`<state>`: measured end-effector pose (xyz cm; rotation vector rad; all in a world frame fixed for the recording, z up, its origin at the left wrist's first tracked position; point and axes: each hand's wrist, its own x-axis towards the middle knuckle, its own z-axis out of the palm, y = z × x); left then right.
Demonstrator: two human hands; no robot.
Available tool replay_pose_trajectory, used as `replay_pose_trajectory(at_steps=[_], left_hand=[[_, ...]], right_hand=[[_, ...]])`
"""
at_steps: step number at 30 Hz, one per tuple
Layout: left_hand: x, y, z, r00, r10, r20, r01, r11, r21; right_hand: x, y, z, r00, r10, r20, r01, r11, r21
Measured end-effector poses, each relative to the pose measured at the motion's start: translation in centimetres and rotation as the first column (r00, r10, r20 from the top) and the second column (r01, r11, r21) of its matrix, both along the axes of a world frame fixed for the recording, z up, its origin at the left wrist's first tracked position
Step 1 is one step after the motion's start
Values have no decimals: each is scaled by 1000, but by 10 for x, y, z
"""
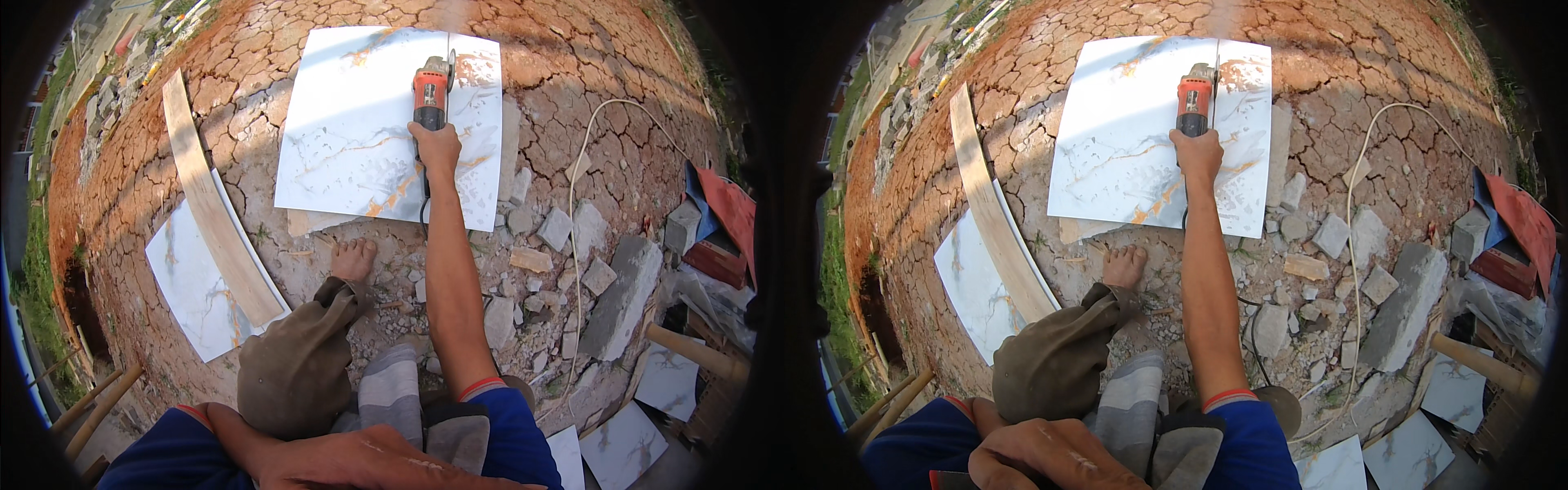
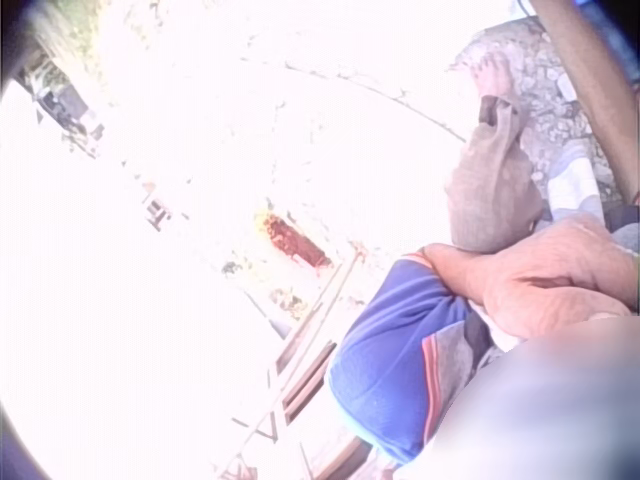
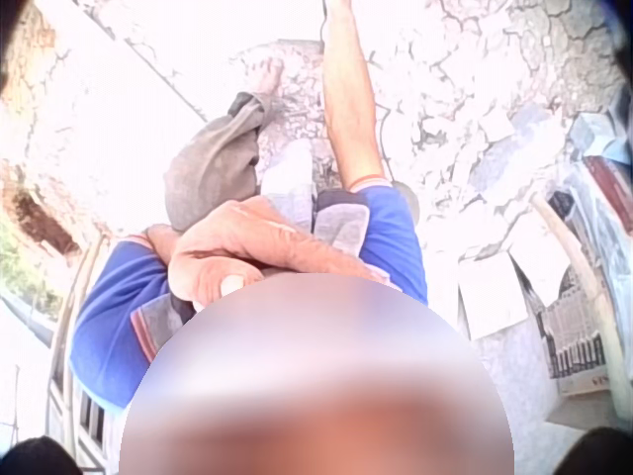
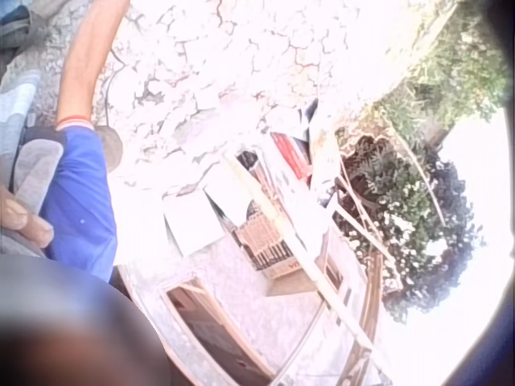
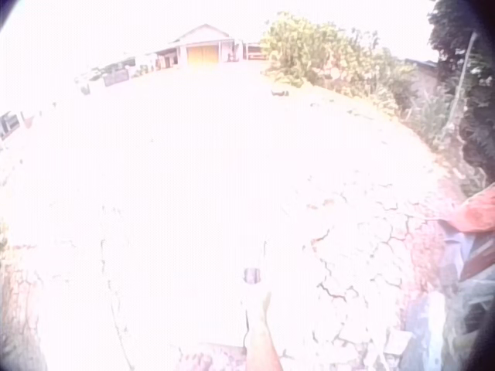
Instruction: The person measures a white marble-patterned tile with a wooden plank, then uses an angle grinder to cut the tile in half. They separate the two pieces and place them on the ground.
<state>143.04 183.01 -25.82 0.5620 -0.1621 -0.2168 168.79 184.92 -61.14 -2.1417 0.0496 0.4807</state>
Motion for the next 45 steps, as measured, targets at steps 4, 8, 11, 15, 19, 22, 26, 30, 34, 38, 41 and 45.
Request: replay_pose_trajectory(at_steps=[4,8,11,15,19,22,26,30,34,38,41,45], left_hand=[[-1,-1,0,1000,5,-18,-5,1000,-25],[-4,-8,1,996,67,-53,-72,993,-89],[-7,-14,1,989,101,-106,-115,984,-138],[-8,-13,1,990,61,-128,-81,985,-155],[-3,-12,0,995,90,-39,-93,992,-84],[1,-11,2,996,81,-26,-83,994,-69],[3,-7,0,1000,17,18,-16,999,-46],[1,-10,-1,999,34,1,-34,997,-73],[-4,-14,-2,1000,8,-12,-10,996,-88],[-9,-22,-10,998,67,11,-66,994,-87],[-11,-24,-14,997,63,42,-59,995,-79],[-9,-21,-7,1000,15,-14,-16,995,-96]], right_hand=[[-5,-3,0,1000,3,8,-3,1000,-6],[-11,-7,1,1000,-4,-19,4,1000,11],[-17,-10,3,1000,5,6,-5,1000,-25],[-26,-17,7,1000,3,-19,-2,999,46],[-32,-21,9,999,-3,-32,4,999,37],[-34,-22,10,1000,5,-7,-5,999,33],[-42,-26,10,1000,4,-10,-4,1000,25],[-52,-31,9,1000,-4,-1,4,1000,13],[-60,-36,7,999,-17,-50,20,998,61],[-67,-40,6,1000,-12,-8,12,999,37],[-71,-44,6,1000,-8,-17,9,999,45],[-77,-49,5,999,-16,-37,17,999,46]])
